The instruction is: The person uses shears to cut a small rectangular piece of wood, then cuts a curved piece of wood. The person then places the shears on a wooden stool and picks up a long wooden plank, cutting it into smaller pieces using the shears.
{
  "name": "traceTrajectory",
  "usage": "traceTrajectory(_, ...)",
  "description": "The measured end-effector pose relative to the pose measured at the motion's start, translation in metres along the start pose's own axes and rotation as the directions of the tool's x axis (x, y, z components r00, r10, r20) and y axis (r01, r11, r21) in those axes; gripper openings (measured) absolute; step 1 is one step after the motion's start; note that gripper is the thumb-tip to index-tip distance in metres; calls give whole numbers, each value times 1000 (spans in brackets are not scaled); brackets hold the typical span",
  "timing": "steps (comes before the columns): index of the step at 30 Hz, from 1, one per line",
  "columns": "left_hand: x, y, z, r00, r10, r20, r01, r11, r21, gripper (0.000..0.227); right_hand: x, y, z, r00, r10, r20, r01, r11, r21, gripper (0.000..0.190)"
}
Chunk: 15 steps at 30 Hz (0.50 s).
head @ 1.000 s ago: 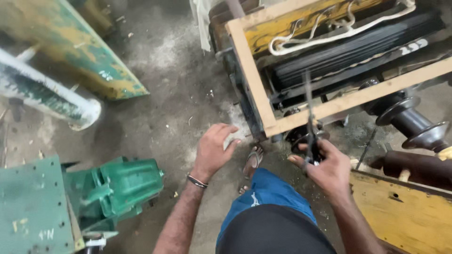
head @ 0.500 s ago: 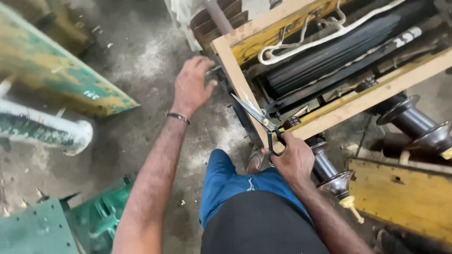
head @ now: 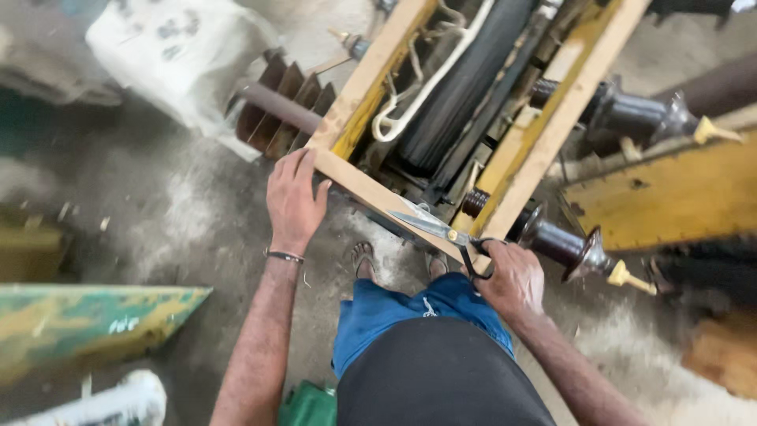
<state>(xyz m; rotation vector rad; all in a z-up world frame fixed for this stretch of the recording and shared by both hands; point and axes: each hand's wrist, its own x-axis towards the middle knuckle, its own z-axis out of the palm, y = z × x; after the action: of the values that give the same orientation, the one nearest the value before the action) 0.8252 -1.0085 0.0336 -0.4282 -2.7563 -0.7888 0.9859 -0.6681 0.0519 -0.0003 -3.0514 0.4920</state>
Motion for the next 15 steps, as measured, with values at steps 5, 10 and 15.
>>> traceTrajectory(5, 3, -10, 3, 998, 27, -54, -32, 995, -95, 56, -2, -10, -2, 998, 63, 26, -61, 997, -50, 45)
traceTrajectory(10, -5, -15, 9, 998, 24, -54, -32, 988, -148, 53, -10, -11, -5, 988, 145, -48, -147, 988, -44, 45)
traceTrajectory(15, 0, -9, 4, 996, -31, -81, 14, 979, -205, 59, -8, -2, -5, 996, 86, -28, -86, 996, -1, 41)
